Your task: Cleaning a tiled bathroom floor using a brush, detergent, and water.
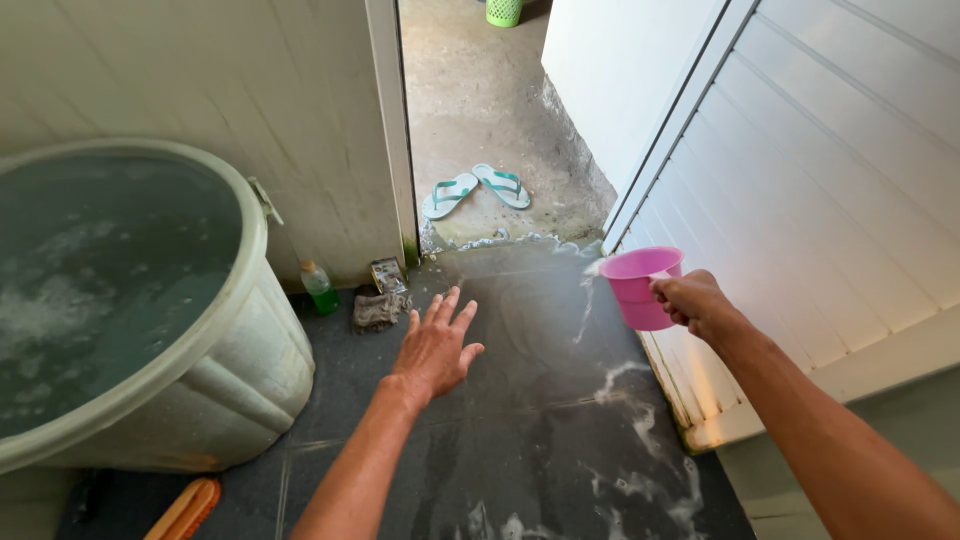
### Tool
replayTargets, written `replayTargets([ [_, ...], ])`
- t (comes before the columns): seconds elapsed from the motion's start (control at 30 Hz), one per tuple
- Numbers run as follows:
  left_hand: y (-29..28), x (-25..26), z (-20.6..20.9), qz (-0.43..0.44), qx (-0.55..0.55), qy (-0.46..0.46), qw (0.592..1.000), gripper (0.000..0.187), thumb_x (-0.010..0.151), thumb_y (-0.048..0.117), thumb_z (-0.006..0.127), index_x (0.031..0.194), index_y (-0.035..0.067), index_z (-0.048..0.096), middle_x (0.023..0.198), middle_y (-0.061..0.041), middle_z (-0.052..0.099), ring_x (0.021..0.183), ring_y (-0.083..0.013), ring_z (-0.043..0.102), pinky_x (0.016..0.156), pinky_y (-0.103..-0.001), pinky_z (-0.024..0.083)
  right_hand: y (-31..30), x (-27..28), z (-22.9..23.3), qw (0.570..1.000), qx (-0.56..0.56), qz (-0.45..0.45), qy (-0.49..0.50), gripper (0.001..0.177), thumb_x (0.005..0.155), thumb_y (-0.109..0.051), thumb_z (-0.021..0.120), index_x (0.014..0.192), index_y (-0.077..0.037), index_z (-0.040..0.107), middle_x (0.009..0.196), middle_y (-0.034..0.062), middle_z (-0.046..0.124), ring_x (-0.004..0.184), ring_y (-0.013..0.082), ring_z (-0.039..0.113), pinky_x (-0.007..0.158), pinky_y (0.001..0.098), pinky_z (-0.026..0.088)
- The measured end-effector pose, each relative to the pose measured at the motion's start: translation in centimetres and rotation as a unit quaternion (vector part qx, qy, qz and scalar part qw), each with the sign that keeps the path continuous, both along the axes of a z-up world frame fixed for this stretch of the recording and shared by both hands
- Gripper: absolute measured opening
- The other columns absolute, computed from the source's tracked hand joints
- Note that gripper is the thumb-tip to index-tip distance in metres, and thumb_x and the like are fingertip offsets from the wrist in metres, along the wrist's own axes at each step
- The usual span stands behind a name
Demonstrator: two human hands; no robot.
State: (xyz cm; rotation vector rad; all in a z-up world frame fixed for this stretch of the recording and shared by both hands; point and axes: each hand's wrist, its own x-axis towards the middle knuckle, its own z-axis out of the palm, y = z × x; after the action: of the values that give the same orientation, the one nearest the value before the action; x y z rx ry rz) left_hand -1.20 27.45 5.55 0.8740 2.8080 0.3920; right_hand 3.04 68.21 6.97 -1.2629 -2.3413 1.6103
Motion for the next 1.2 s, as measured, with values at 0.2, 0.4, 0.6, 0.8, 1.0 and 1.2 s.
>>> replayTargets([
  [0.2,-0.5,0.0,0.4,-0.005,-0.008,0.008,1.0,0.07,0.098,0.044,0.058,0.157,0.02,0.03,0.168,-0.011,0.016,0.154,-0.0311,0.017,0.123,-0.056,0.018,0.8,-0.6,-1.0,0.999,0.002,-0.043,0.027,0.023,0.092,-0.01,0.069,0.072,-0.002,0.061,0.063,0.0055,0.055,0.046,0.0104,0.044,0.039,0.0258,0.032],
  [0.4,-2.2,0.6,0.6,0.003,-0.003,0.015,1.0,0.071,0.097,0.044,0.06,0.157,0.019,0.032,0.168,-0.011,0.016,0.154,-0.0321,0.019,0.122,-0.056,0.02,1.2,2.8,-1.7,1.0,-0.01,-0.012,-0.009,0.018,0.092,-0.007,0.066,0.075,-0.001,0.062,0.06,0.0048,0.052,0.044,0.0114,0.039,0.038,0.0274,0.028],
  [0.6,-3.6,1.8,0.0,0.004,-0.004,0.02,1.0,0.071,0.096,0.044,0.061,0.156,0.019,0.033,0.167,-0.011,0.018,0.153,-0.032,0.02,0.121,-0.057,0.021,0.6,5.7,-4.1,0.997,-0.015,0.045,-0.054,0.015,0.091,-0.005,0.067,0.077,0.001,0.065,0.06,0.0054,0.054,0.044,0.0114,0.041,0.039,0.0271,0.031],
  [0.8,-5.9,3.7,0.3,0.002,0.005,0.032,0.999,0.069,0.096,0.043,0.062,0.155,0.018,0.035,0.167,-0.012,0.02,0.153,-0.0326,0.021,0.121,-0.057,0.022,-1.5,6.6,-4.7,0.997,0.036,0.062,-0.037,0.018,0.09,-0.009,0.07,0.079,0.005,0.064,0.06,0.0076,0.053,0.045,0.0147,0.043,0.039,0.0301,0.032],
  [1.0,-7.6,6.2,0.7,0.001,0.021,0.035,0.999,0.07,0.096,0.044,0.062,0.155,0.018,0.036,0.167,-0.012,0.021,0.153,-0.0327,0.022,0.121,-0.056,0.023,-2.5,8.7,-3.6,0.97,0.184,0.122,-0.101,0.025,0.087,-0.018,0.069,0.094,0.006,0.071,0.063,0.0099,0.059,0.049,0.0189,0.05,0.044,0.0349,0.037],
  [1.2,-8.7,7.4,1.7,0.002,0.02,0.035,0.999,0.069,0.096,0.045,0.062,0.154,0.019,0.038,0.167,-0.012,0.021,0.153,-0.0329,0.02,0.121,-0.058,0.021,-6.9,12.7,2.1,0.913,0.285,0.256,-0.142,0.04,0.081,-0.026,0.067,0.114,-0.003,0.073,0.091,0.0151,0.074,0.086,0.0243,0.069,0.078,0.0429,0.054],
])
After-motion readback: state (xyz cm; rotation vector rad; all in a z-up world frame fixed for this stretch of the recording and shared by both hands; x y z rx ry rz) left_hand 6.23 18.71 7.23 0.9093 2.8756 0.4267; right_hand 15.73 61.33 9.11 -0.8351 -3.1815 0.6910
